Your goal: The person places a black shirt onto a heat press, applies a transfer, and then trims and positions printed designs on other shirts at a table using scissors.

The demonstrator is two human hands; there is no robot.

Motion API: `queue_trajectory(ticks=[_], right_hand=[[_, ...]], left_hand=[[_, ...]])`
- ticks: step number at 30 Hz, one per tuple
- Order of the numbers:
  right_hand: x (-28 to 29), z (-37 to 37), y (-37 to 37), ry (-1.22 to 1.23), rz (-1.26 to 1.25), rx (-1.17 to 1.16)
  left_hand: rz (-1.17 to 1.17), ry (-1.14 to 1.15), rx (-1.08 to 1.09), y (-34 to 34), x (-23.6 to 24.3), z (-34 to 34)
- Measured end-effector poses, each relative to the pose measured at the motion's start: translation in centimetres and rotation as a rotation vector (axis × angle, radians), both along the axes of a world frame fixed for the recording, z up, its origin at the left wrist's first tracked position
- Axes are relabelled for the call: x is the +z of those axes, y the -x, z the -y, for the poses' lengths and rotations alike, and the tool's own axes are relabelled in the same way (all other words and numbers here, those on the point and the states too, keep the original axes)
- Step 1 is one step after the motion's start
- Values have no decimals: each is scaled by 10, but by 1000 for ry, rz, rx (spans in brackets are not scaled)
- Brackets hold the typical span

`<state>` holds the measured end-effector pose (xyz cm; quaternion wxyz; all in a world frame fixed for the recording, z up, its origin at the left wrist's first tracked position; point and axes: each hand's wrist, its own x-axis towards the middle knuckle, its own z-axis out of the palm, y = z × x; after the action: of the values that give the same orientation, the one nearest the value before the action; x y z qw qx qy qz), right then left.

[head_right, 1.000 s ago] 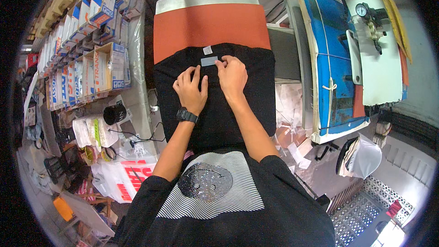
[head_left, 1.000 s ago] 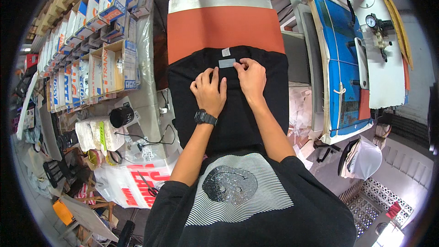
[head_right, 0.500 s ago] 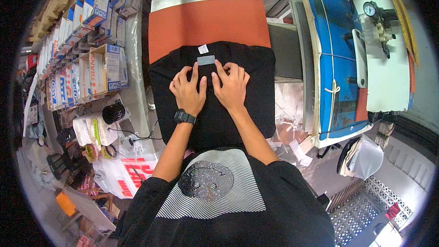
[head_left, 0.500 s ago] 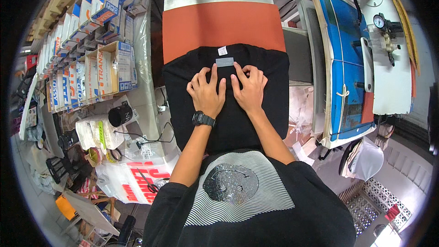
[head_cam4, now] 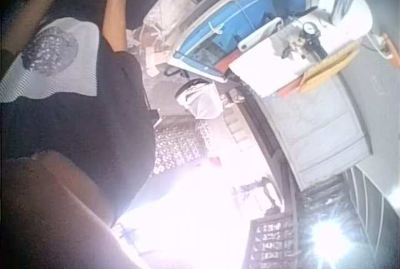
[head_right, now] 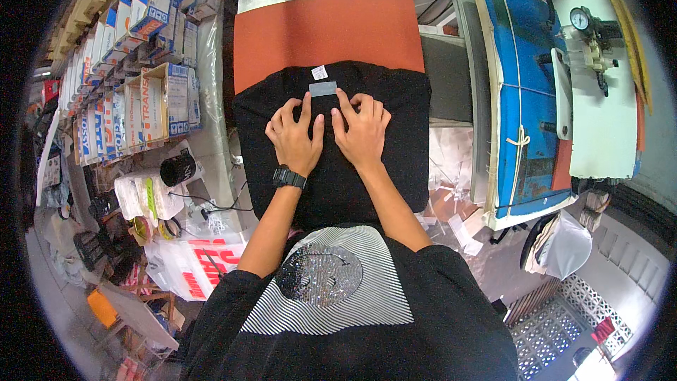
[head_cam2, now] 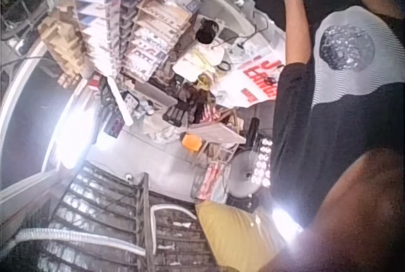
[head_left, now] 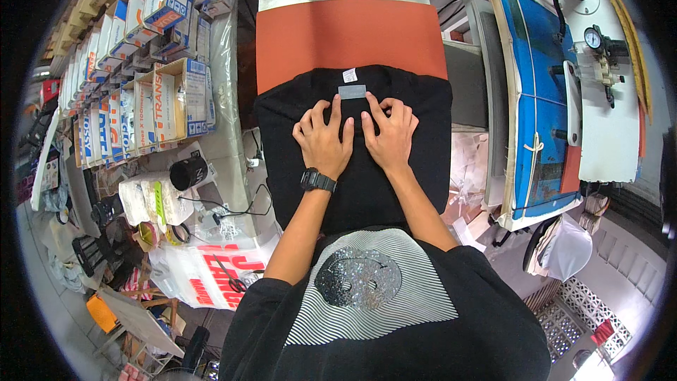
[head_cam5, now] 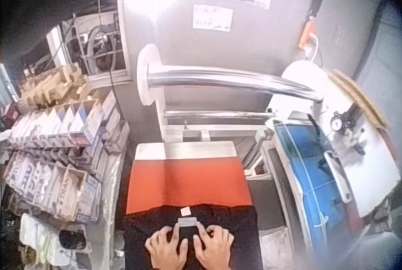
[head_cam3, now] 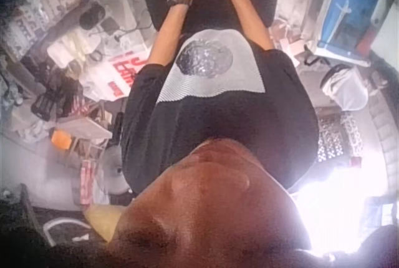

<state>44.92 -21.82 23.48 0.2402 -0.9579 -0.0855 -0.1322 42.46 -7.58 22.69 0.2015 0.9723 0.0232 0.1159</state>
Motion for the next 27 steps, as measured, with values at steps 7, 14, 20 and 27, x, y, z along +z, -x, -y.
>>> queue_trajectory(ticks=[7,14,20,27], right_hand=[[0,0,0,-14,3,-1],[-3,1,1,1,-7,1],[-3,0,1,-2,4,-2],[-2,0,2,4,7,-11]], left_hand=[[2,-17,2,1,-1,0],[13,-20,5,1,-3,0],[13,-4,8,0,-1,0],[18,-11,6,1,-3,0]])
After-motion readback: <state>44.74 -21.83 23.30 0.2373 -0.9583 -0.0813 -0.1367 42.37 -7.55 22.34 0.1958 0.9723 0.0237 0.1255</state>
